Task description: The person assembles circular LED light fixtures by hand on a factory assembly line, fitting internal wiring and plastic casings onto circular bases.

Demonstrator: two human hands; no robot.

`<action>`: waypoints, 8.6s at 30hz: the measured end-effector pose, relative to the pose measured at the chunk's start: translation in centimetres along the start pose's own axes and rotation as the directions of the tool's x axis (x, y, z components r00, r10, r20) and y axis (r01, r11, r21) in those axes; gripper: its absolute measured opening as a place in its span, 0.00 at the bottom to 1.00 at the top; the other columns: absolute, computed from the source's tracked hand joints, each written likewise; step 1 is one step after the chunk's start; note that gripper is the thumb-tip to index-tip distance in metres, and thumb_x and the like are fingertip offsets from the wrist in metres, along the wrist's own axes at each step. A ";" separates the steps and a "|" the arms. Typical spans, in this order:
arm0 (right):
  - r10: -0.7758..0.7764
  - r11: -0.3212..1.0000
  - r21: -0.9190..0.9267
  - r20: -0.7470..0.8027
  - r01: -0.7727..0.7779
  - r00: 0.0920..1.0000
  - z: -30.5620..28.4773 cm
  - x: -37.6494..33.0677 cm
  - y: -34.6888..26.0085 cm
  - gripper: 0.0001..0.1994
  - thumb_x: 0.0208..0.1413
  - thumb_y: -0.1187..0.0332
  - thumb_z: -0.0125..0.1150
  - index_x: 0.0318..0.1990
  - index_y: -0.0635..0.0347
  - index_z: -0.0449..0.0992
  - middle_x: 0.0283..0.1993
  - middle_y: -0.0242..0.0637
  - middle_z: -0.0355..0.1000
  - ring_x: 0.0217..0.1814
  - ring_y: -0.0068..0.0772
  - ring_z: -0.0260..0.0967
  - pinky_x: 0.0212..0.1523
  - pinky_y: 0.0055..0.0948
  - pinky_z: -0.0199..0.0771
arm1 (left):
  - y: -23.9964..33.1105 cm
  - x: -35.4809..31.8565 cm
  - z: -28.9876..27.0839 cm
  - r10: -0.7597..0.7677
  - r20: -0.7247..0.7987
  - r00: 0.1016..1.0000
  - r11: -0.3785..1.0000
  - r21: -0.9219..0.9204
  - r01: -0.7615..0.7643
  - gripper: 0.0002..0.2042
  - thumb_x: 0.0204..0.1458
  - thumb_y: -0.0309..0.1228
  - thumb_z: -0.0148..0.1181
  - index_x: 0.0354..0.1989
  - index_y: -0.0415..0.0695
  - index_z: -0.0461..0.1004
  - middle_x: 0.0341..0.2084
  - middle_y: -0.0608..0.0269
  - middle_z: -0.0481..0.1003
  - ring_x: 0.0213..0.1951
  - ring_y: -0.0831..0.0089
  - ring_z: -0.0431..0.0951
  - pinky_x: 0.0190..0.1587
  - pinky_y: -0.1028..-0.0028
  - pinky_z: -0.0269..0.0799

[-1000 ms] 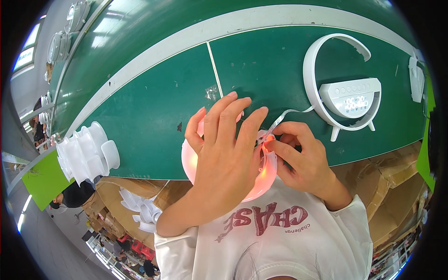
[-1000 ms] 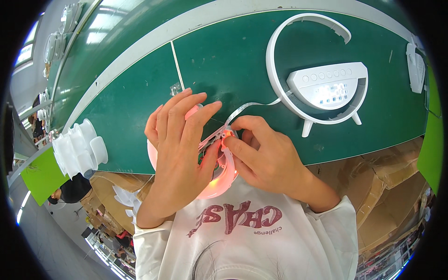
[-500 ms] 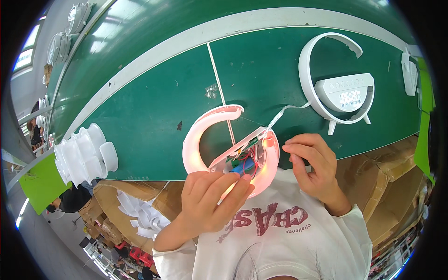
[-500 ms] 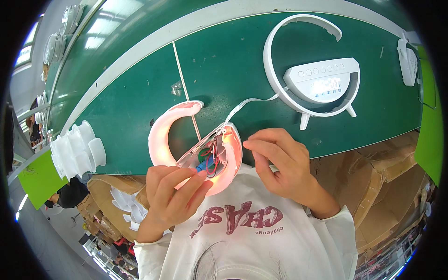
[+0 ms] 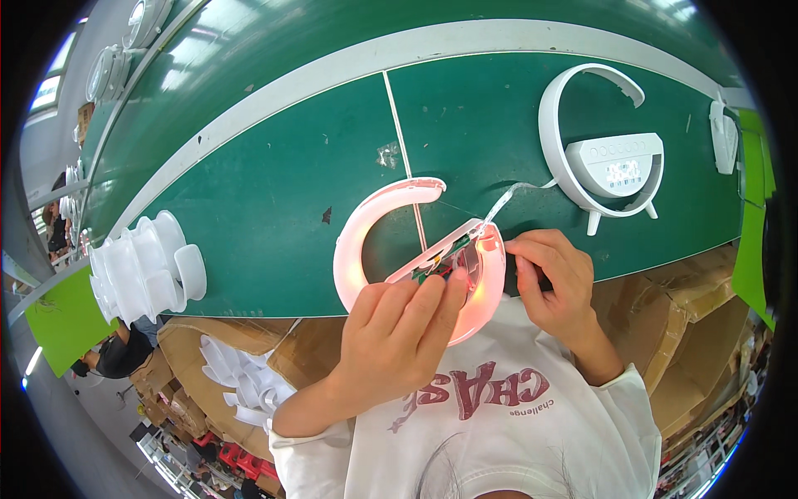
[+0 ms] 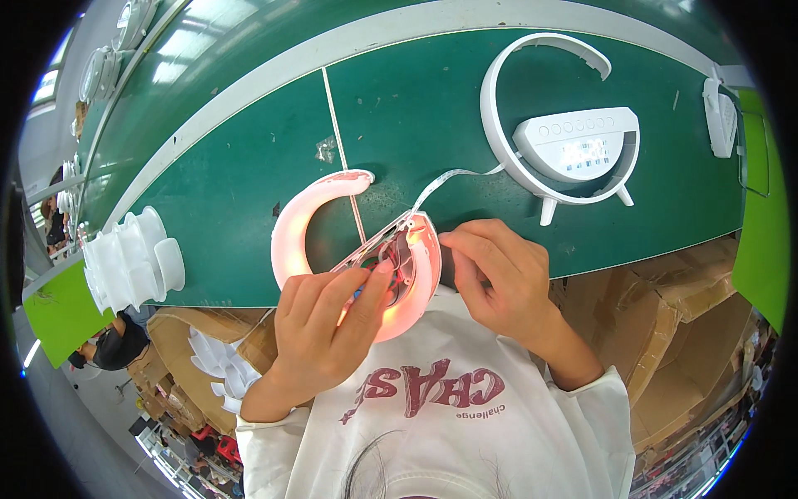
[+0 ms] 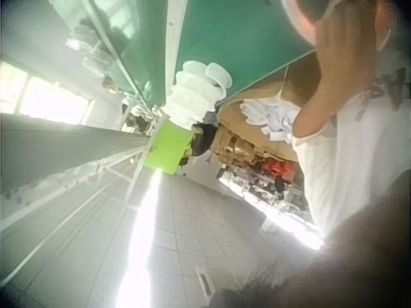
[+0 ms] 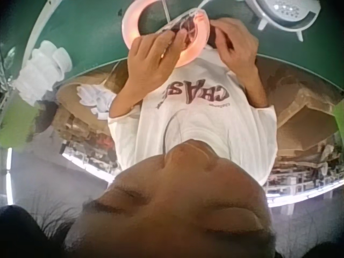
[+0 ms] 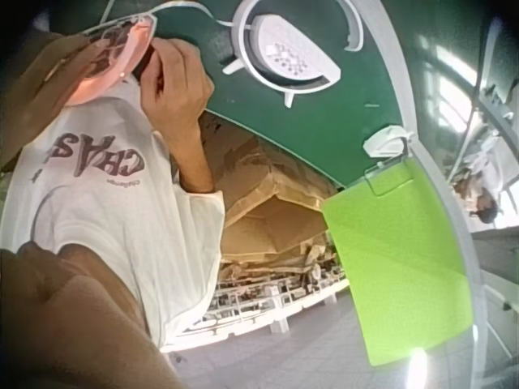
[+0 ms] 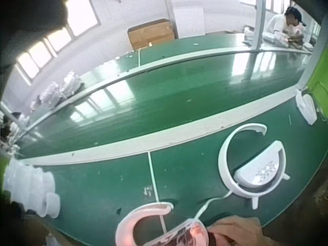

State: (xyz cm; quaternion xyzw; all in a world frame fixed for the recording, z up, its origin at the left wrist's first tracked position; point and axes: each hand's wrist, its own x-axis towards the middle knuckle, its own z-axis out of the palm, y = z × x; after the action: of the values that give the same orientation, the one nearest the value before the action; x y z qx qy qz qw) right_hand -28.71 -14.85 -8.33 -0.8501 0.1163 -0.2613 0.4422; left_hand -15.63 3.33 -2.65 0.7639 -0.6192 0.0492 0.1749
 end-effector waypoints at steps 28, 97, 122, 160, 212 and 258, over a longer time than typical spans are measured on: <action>-0.019 0.998 -0.066 0.011 0.019 1.000 0.0 -0.1 0.0 0.14 0.44 0.82 0.65 0.40 0.62 0.79 0.36 0.37 0.76 0.26 0.35 0.73 0.24 0.29 0.71 | 0.5 0.5 -0.8 -0.098 0.192 0.976 0.995 0.013 0.098 0.16 0.41 0.24 0.70 0.41 0.37 0.80 0.24 0.66 0.70 0.22 0.72 0.67 0.22 0.73 0.62; -0.942 0.337 0.845 0.303 -0.415 -0.146 -2.0 11.2 -9.0 0.43 0.59 0.48 0.66 0.72 0.65 0.53 0.76 0.54 0.49 0.72 0.64 0.53 0.67 0.62 0.52 | -16.8 10.5 5.1 -0.535 -0.464 0.706 0.757 -0.635 0.156 0.10 0.60 0.20 0.52 0.50 0.40 0.71 0.38 0.58 0.74 0.41 0.68 0.79 0.46 0.71 0.72; -0.861 0.489 0.751 0.334 -0.444 -0.384 -3.1 13.7 -8.5 0.29 0.62 0.48 0.57 0.55 0.69 0.66 0.55 0.52 0.63 0.55 0.55 0.64 0.54 0.49 0.64 | -16.5 8.9 6.5 -0.312 -0.530 0.789 0.859 -0.513 -0.005 0.09 0.47 0.14 0.56 0.36 0.39 0.75 0.33 0.56 0.75 0.34 0.57 0.78 0.36 0.67 0.73; -0.763 0.560 0.733 0.274 -0.386 -0.586 1.4 16.6 -8.4 0.39 0.58 0.55 0.70 0.66 0.75 0.61 0.64 0.66 0.63 0.64 0.66 0.62 0.60 0.52 0.68 | -18.8 6.4 5.7 -0.188 -0.389 0.902 0.929 -0.369 0.034 0.11 0.44 0.11 0.54 0.32 0.39 0.76 0.31 0.56 0.76 0.33 0.60 0.77 0.34 0.67 0.72; -0.307 0.920 -0.141 0.323 0.366 0.895 11.2 13.9 3.8 0.07 0.49 0.81 0.61 0.30 0.63 0.68 0.26 0.40 0.59 0.27 0.41 0.57 0.27 0.38 0.55 | -21.9 4.6 8.9 -0.012 -0.481 0.877 0.959 -0.253 -0.125 0.02 0.45 0.23 0.58 0.28 0.43 0.73 0.31 0.59 0.70 0.34 0.59 0.72 0.36 0.63 0.68; -0.368 0.899 -0.129 0.295 0.418 0.882 10.5 14.6 3.2 0.09 0.43 0.82 0.64 0.30 0.61 0.69 0.26 0.39 0.60 0.28 0.42 0.59 0.27 0.39 0.57 | -21.5 5.0 7.8 -0.025 -0.415 0.910 0.965 -0.249 -0.087 0.05 0.44 0.20 0.60 0.30 0.41 0.73 0.33 0.60 0.71 0.36 0.60 0.73 0.39 0.64 0.69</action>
State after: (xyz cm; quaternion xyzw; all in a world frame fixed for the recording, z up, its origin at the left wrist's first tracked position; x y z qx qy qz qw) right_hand -10.65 -15.71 -10.93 -0.9211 -0.0947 -0.2182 0.3083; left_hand 5.09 -0.20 -12.90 0.6960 -0.5813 0.1308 0.4007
